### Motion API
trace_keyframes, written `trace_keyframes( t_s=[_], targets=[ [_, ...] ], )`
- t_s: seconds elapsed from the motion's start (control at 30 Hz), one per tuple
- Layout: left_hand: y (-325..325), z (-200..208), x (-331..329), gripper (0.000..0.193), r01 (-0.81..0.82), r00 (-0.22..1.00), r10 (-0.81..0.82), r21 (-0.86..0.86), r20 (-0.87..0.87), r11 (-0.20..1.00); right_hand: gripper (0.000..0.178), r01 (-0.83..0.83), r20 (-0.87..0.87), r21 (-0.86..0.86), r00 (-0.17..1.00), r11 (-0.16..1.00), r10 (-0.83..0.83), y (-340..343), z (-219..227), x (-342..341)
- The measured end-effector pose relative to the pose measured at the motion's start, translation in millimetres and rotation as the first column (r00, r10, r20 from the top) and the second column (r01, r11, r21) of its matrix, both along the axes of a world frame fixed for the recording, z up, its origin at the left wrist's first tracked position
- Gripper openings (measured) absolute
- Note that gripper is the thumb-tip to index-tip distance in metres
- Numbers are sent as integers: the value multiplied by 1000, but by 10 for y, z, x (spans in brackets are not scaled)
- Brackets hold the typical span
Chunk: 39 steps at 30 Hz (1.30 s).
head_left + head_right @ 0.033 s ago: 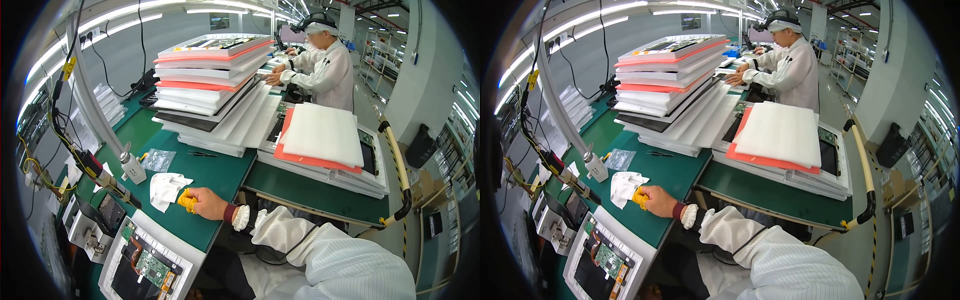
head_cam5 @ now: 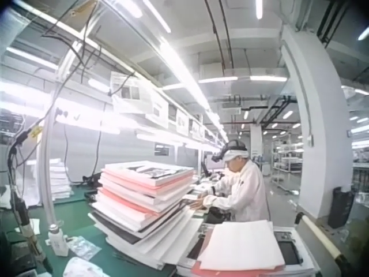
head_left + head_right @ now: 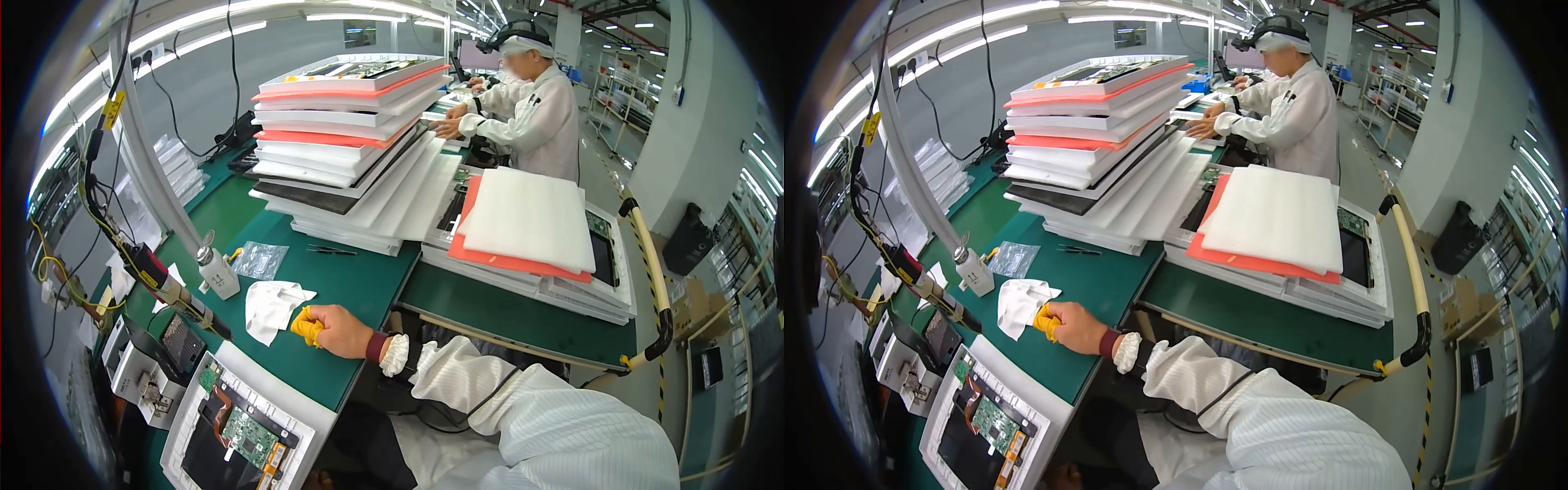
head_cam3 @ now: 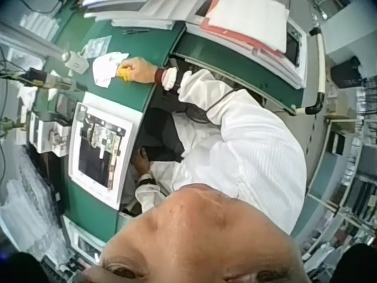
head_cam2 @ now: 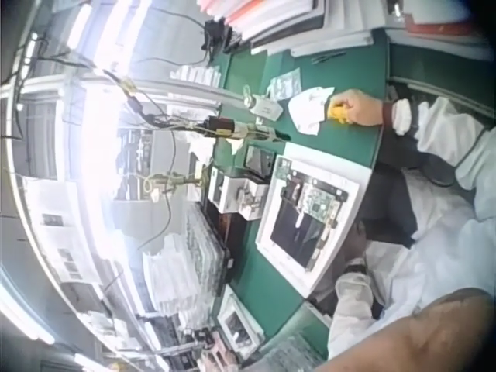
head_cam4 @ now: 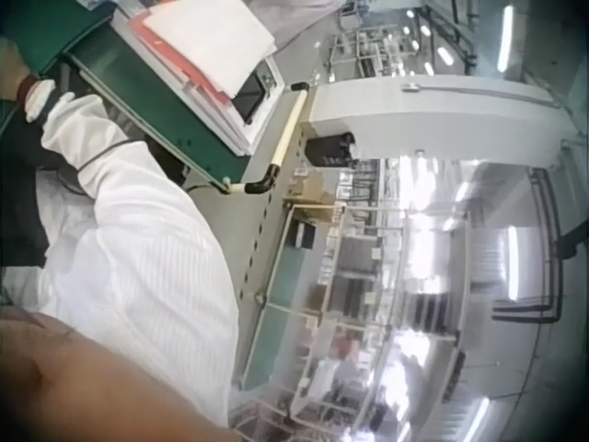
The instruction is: Assembling and inspecting electronic display components at a manufacturing workstation.
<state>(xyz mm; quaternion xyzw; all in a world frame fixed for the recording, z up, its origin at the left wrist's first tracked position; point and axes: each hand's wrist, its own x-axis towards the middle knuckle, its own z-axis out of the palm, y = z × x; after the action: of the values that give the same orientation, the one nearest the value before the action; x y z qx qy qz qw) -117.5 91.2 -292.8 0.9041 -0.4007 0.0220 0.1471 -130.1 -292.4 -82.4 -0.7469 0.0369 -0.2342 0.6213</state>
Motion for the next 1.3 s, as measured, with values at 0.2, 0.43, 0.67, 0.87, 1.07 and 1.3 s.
trace_keyframes(
  t_s=[0.2, 0.43, 0.67, 0.87, 1.07, 1.3],
  targets=[
    [-6, 112, -24, 34, -93, 971, 80, -50, -224, 994, 12, -14, -42, 90, 999, 996, 17, -7, 65, -89],
    [172, -19, 14, 34, -225, 964, 212, -71, -160, 972, 12, -2, -14, 81, 1000, 997, 3, -19, 42, -66],
    [214, -240, 68, 38, -170, 985, 171, 19, -34, 985, 12, -27, -26, 72, 999, 997, 29, -16, 29, -74],
    [325, -376, 98, 37, -206, 974, 198, -67, -106, 976, 14, -26, -25, 61, 999, 998, 27, 28, 55, -32],
    [123, 25, 28, 35, -248, 935, 217, -80, -279, 965, 13, 7, -30, 95, 1000, 995, -4, -24, 52, -65],
    [185, -70, 26, 30, -190, 979, 188, -17, -78, 982, 13, -17, -42, 87, 999, 996, 21, -23, 40, -65]
  ],
)
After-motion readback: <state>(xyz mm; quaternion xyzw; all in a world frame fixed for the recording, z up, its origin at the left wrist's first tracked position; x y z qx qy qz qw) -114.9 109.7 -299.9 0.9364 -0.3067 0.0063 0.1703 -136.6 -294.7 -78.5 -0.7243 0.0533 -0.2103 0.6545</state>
